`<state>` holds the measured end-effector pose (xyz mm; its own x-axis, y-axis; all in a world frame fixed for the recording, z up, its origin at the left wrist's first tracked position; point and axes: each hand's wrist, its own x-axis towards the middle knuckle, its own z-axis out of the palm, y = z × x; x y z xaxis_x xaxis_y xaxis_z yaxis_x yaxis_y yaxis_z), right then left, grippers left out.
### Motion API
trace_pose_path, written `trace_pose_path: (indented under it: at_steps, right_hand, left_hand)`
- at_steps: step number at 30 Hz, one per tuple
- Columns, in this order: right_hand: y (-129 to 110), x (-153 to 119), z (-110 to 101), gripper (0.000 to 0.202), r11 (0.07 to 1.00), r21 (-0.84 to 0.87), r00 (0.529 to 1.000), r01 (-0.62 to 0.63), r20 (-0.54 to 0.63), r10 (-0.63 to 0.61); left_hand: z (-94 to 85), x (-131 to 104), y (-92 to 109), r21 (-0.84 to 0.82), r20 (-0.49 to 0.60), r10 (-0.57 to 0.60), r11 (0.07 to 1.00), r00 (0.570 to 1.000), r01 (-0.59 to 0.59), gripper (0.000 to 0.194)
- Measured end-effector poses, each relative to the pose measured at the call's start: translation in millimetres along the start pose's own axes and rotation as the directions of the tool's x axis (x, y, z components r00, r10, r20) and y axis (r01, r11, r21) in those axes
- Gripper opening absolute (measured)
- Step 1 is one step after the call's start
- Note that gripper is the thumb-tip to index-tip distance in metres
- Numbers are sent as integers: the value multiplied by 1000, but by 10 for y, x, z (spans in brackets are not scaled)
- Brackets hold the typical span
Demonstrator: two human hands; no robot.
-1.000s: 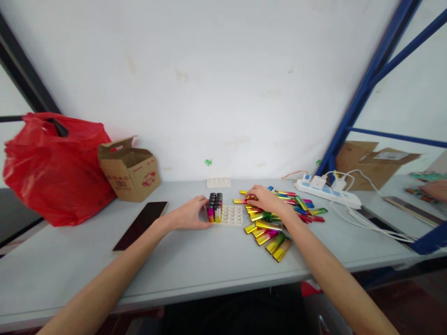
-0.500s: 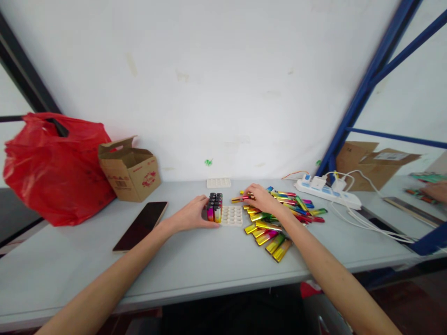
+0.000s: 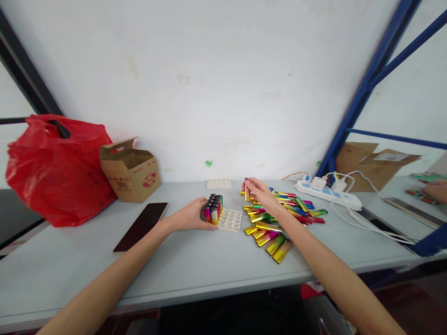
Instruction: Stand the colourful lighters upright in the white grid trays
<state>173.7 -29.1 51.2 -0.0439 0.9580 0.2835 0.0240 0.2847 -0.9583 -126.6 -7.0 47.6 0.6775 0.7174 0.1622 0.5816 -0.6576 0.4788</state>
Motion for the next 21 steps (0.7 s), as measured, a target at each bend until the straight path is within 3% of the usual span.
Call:
trace_pose_path:
  at_steps: [3, 5, 8, 14, 21]
  right_hand:
    - [4, -46, 125, 53, 990, 125, 994, -66, 89, 55]
    - [6, -71, 202, 51, 990, 108, 989, -96, 127, 82]
    - [1, -101, 287, 47, 996, -42, 990, -82, 114, 87]
    - [-27, -157, 372, 56, 876, -467, 988, 120, -32, -152]
    - [8, -174, 409, 41, 828, -553, 984, 99, -68, -163]
  left_hand:
    - [26, 4, -12, 5, -14, 10, 1000, 1000, -10, 76]
    - [34, 0, -10, -3, -24, 19, 1000, 1000, -19, 75]
    - [35, -7, 8, -14, -41, 37, 999, 998, -38, 74]
    - [27, -8, 66, -9, -45, 53, 999, 998, -53, 71]
    - [27, -8, 76, -1, -45, 48, 999, 998, -48, 69]
